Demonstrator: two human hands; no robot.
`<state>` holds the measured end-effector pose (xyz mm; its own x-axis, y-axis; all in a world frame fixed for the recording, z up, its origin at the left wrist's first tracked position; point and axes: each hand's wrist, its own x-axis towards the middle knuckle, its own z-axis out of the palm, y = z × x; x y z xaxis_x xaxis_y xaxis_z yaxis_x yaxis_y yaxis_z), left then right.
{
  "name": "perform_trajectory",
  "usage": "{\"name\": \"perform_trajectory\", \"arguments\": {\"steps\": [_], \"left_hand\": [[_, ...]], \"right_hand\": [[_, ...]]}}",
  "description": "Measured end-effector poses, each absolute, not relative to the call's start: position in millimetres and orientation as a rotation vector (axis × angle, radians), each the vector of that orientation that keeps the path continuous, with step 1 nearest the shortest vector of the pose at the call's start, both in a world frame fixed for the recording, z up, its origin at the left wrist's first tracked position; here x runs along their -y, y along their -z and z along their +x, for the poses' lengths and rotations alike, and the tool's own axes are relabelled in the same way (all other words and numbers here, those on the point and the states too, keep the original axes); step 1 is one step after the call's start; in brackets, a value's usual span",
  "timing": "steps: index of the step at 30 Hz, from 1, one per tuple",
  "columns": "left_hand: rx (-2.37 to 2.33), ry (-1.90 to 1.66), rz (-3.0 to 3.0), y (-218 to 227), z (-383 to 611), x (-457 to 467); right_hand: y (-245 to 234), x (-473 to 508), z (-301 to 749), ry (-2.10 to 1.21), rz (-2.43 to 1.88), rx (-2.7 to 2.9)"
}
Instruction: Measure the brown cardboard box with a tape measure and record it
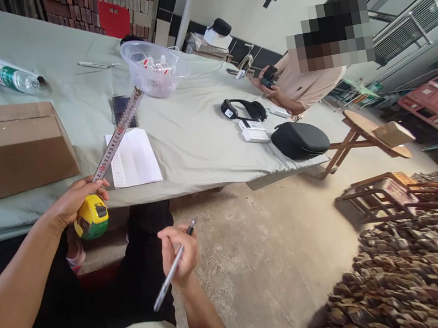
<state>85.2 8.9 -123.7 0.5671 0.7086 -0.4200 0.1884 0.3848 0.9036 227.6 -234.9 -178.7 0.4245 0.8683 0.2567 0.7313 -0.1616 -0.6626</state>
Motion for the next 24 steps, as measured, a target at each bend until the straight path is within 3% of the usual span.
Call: {"name": "perform_trajectory", "arguments": {"steps": [4, 8, 17, 24], "left_hand": [[-0.943, -0.390, 1.191, 122.7, 85.6, -8.6], [-0.923, -0.392, 1.211, 124.8, 86.0, -8.8], [-0.879, -0.413, 1.159, 128.9, 84.5, -8.3], [-0.861, -0.426, 0.997, 131.1, 81.4, -13.8]], "right_hand": [[224.1, 229.9, 224.9, -0.043, -1.992, 1.089], [234.6, 208.4, 243.0, 0.056, -1.990, 1.107], [181.3, 125.4, 298.6, 0.221, -1.739, 0.895], [135.4, 27.8, 341.3, -0.140, -1.812, 1.155]]}}
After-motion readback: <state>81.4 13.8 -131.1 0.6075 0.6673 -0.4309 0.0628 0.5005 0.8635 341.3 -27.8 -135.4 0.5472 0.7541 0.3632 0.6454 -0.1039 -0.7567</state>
